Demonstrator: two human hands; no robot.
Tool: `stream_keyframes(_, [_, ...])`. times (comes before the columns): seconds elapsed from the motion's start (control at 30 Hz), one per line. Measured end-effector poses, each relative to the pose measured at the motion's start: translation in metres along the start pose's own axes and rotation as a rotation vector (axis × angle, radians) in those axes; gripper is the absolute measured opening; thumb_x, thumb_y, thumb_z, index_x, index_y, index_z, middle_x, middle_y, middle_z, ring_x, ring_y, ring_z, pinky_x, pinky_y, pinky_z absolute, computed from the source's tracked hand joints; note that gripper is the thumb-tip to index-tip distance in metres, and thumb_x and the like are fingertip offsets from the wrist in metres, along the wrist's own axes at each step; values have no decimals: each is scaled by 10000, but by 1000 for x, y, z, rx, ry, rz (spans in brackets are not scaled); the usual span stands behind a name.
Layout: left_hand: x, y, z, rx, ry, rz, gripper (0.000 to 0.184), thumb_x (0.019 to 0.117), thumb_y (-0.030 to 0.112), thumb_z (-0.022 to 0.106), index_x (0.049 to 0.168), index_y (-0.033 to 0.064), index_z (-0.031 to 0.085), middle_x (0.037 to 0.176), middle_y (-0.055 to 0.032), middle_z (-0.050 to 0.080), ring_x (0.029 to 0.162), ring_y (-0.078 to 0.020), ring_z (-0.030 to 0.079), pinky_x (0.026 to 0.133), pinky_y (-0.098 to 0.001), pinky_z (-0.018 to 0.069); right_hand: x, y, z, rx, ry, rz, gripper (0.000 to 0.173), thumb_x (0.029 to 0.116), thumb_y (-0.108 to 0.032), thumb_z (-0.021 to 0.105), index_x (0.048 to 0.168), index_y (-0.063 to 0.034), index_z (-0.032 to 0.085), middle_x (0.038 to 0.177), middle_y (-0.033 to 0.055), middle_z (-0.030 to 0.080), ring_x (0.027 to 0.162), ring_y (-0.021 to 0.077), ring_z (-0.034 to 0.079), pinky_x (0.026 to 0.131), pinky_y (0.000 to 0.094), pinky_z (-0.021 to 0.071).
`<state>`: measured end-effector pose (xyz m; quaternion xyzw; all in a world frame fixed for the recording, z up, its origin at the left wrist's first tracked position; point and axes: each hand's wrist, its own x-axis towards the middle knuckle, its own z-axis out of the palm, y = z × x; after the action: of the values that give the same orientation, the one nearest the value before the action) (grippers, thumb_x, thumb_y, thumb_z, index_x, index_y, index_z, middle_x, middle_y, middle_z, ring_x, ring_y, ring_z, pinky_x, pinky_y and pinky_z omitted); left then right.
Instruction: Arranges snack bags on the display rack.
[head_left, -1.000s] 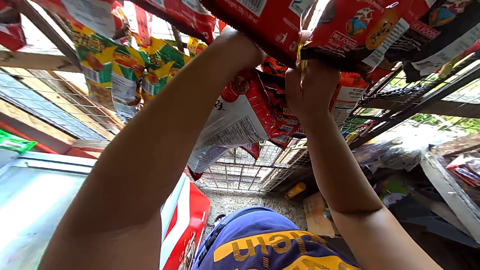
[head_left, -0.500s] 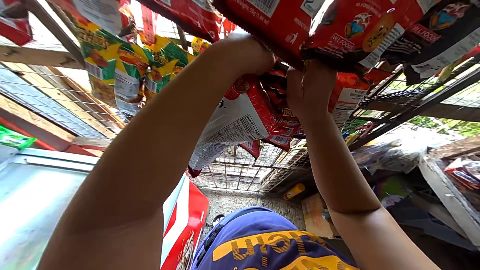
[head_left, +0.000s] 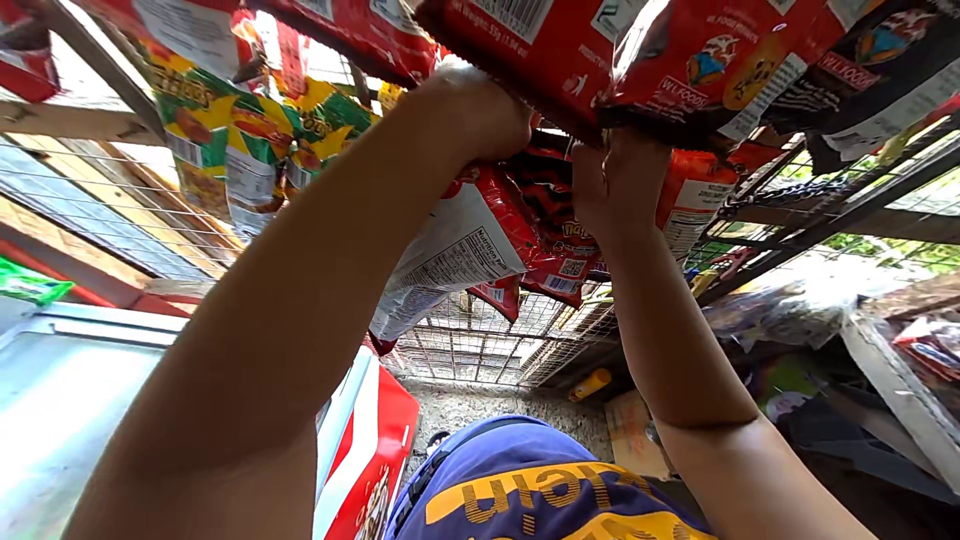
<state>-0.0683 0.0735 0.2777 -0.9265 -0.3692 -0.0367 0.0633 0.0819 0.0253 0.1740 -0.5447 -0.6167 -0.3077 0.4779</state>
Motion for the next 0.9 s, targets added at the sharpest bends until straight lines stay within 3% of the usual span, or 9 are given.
stream_keyframes(0.27, [-1,3,4,-62,69,2,348,1091,229,435,1259,1,637,1298,-257,624,1287,-434,556,1007,-640,418,4,-3,-11,-17,-113,55,388,1044,-283,479,1006,11,729,982,251,724,1018,412,693,818,601,491])
stream_keyframes(0.37, [-1,4,2,-72,61,-6,347,1095,216,423,1265,-5,630,1303,-263,620,1292,-436,551,1010,-639,410,6,-1,-12,-15,-140,58,378,1042,-233,464,958,32,720,927,251,719,970,408,700,801,596,492])
stream_keyframes(0.47, [-2,7,0,-53,44,-26,355,1100,219,412,1277,-11,617,1317,-269,608,1302,-445,541,1010,-641,410,6,1,-12,4,-142,50,380,1045,-246,469,970,26,723,956,248,722,1002,403,694,822,593,485])
stream_keyframes(0.67, [-6,6,0,-51,75,5,328,1089,190,436,1244,-22,632,1279,-271,625,1273,-440,562,1012,-622,417,11,-9,-18,-32,-130,170,351,970,-293,623,1027,34,737,1026,258,721,1035,385,690,869,554,501])
stream_keyframes(0.8, [-2,6,2,-34,70,9,308,1081,173,452,1241,-18,633,1276,-270,625,1275,-445,559,1008,-630,417,20,-18,-25,-58,-244,338,362,941,-329,671,1031,18,724,1002,224,709,974,350,675,824,552,485])
stream_keyframes(0.9, [-5,6,2,-54,72,4,319,1086,176,441,1251,-21,630,1279,-274,625,1270,-448,562,1005,-628,419,28,-21,-31,-104,-401,382,514,940,-474,675,1063,23,720,1057,250,701,1031,394,662,864,612,464])
